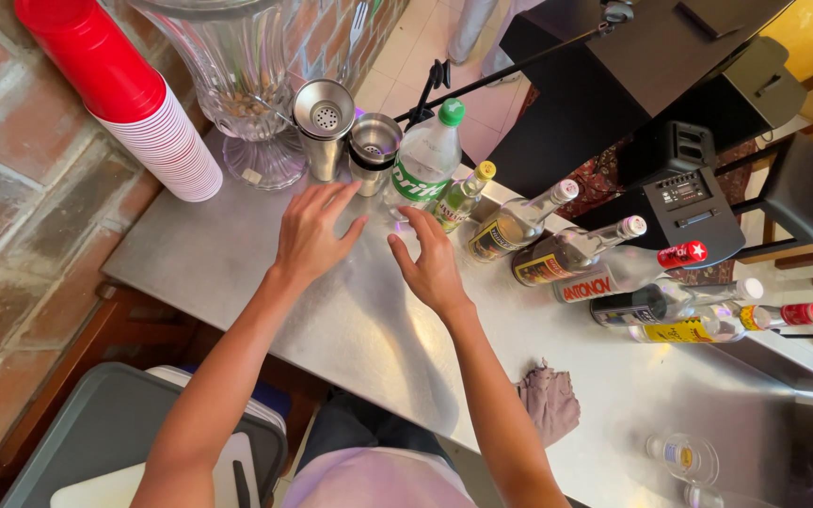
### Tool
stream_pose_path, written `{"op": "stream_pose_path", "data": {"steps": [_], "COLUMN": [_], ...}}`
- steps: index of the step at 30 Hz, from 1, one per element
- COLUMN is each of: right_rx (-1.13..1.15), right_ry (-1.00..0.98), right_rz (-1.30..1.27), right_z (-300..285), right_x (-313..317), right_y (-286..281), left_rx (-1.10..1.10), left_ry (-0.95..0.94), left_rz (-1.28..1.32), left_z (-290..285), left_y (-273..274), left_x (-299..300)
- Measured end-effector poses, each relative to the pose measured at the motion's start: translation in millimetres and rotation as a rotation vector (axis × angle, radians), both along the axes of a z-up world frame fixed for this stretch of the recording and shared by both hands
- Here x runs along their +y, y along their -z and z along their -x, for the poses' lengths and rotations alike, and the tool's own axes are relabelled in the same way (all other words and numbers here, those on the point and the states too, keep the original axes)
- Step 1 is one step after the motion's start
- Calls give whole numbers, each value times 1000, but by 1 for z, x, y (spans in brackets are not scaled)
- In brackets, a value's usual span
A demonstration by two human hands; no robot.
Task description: Cleaning and organizing liquor bottles, wiping down the stainless steel bar counter, and inspecting glasses in a bar environment.
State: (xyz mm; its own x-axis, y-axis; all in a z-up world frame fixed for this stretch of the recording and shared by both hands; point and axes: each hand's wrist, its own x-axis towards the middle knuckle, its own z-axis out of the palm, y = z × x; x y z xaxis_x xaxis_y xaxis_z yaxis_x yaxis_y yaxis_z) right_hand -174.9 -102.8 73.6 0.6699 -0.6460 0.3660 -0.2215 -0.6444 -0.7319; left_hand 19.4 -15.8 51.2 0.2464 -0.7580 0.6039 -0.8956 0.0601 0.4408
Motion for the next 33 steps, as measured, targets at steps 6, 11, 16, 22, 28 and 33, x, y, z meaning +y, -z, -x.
{"op": "stream_pose_path", "data": {"steps": [6, 11, 16, 22, 28, 33], "right_rx": [30, 18, 8, 7, -1, -3], "right_ry": [63, 157, 276, 380, 462, 511], "right_rz": [-68, -90, -83, -76, -101, -90], "right_z": [22, 57, 101, 151, 206, 268], "right_x": [12, 27, 34, 39, 48, 52], "right_y": [-11, -11, -16, -22, -32, -41], "left_rx": [53, 93, 116, 105, 170, 193], "left_ry": [39, 118, 229, 371, 489, 603], "left_rz": [-61, -63, -96, -132, -116, -103], "left_z": [18, 39, 72, 121, 185, 252], "left_y": [-8, -12, -13, -21, -35, -49], "left_x": [21, 24, 14, -8, -20, -27]}}
